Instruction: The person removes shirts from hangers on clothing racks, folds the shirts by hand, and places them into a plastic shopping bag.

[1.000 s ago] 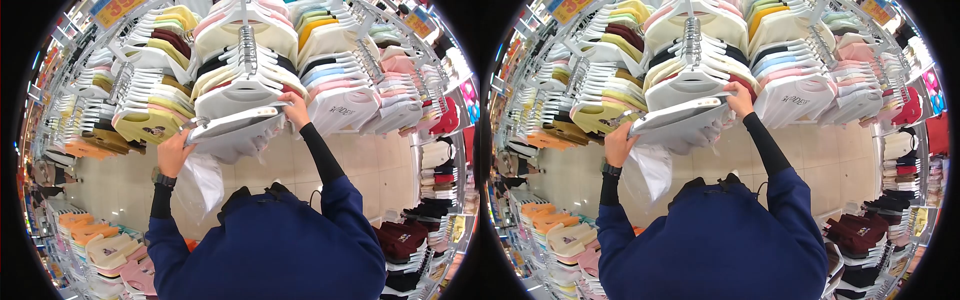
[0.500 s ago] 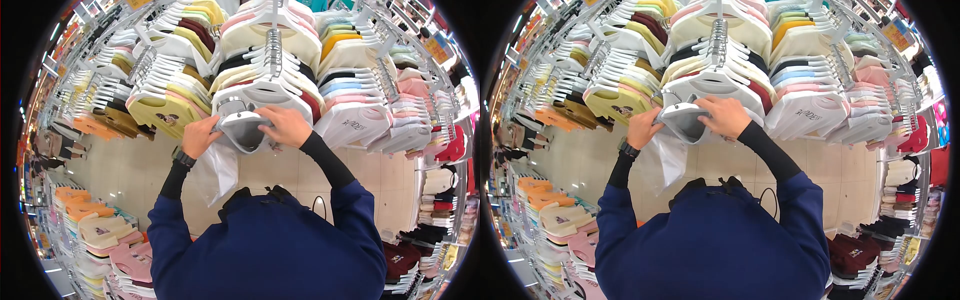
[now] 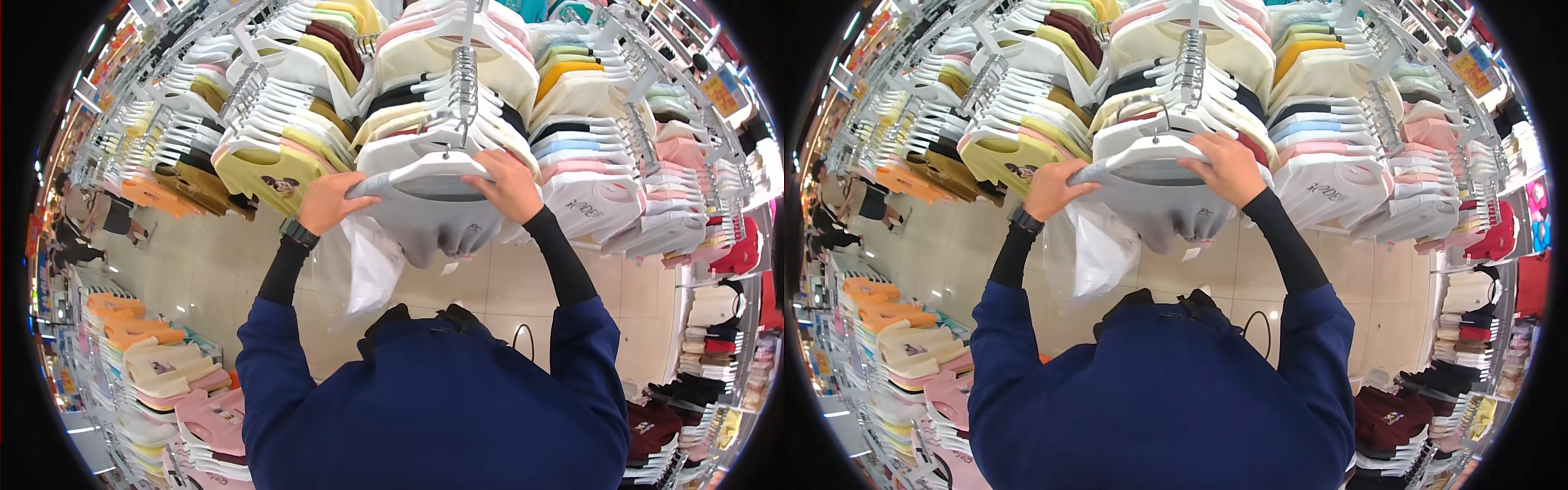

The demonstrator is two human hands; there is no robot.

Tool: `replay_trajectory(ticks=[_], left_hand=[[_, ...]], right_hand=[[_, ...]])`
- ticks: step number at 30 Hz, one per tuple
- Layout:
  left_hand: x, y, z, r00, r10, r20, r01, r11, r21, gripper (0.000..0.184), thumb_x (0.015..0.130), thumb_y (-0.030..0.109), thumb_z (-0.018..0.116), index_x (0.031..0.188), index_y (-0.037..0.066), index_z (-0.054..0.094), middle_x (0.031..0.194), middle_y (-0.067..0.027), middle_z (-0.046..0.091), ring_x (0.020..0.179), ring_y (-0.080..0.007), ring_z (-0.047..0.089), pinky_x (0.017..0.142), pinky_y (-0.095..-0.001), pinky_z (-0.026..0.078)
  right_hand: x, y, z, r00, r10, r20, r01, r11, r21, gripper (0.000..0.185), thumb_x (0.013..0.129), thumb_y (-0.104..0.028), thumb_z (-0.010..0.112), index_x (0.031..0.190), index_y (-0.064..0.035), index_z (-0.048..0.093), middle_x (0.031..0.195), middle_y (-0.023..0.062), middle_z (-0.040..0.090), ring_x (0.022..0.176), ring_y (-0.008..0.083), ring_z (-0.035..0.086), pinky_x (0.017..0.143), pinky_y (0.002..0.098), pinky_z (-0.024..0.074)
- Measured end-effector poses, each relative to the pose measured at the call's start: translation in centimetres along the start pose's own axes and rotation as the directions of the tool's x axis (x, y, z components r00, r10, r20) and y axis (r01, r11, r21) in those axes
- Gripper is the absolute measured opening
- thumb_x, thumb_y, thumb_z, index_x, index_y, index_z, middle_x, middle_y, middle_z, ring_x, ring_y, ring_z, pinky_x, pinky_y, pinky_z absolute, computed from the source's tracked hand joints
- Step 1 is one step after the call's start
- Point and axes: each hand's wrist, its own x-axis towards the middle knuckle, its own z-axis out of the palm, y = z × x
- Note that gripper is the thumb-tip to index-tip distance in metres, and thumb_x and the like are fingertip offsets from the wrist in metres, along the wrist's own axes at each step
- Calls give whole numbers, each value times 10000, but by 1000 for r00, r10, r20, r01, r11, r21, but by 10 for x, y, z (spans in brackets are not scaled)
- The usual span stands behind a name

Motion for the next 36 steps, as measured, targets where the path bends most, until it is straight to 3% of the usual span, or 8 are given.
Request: replay_trajectory(ticks=[7,10,15,18,21,25,31,36], left_hand=[[6,-32,-5,989,-125,85,129,991,-47,379,778,414,743,954,85,674,801,-111,655,701,-288,620,625,-347,470],[13,-56,-13,998,-18,-67,4,978,-208,372,742,372,787,969,95,687,810,-79,661,707,-229,619,637,-324,469],[25,-57,-8,991,35,-129,-23,996,91,481,748,381,777,1173,182,672,922,-38,613,824,-203,614,726,-320,485],[43,-51,27,986,168,-9,-167,984,65,442,785,446,716,1108,147,668,852,-88,636,781,-267,632,678,-375,496],[53,-49,51,983,10,183,-79,925,372,412,836,486,630,998,107,638,747,-151,634,707,-336,631,614,-440,489],[55,-63,57,988,62,141,-110,925,364,387,872,471,578,918,87,594,662,-179,614,645,-376,617,571,-489,470],[51,-58,62,981,51,188,-109,942,316,382,872,471,574,932,97,616,665,-170,619,653,-370,622,573,-480,473],[58,-70,96,971,71,229,-147,932,331,388,866,490,576,913,110,635,672,-153,628,664,-353,629,586,-463,487]], right_hand=[[8,12,-11,968,164,190,-156,986,-57,430,922,-435,550,1140,-70,618,918,167,666,870,362,625,763,435,459],[15,21,-16,938,229,259,-236,972,-5,470,931,-457,527,1187,-70,607,875,199,663,864,378,621,772,441,454],[11,48,-1,945,208,253,-234,969,78,512,938,-472,518,1253,-72,579,930,225,662,889,380,626,811,423,459],[12,55,14,917,213,336,-266,957,119,533,945,-483,506,1279,-71,564,1011,231,657,943,363,625,838,403,459],[3,79,37,931,179,319,-266,929,256,535,953,-482,500,1260,-48,562,1123,197,626,1039,303,592,889,360,441],[-20,111,12,892,222,393,-403,783,473,470,989,-436,459,1174,-12,539,1105,124,561,1062,199,524,944,301,387],[-90,90,-2,851,357,384,-406,912,52,328,996,-336,467,1076,-18,471,932,235,593,935,402,586,789,449,447],[-97,85,14,894,356,274,-373,928,12,270,970,-278,511,1028,-27,429,935,246,590,899,443,573,737,498,440]])
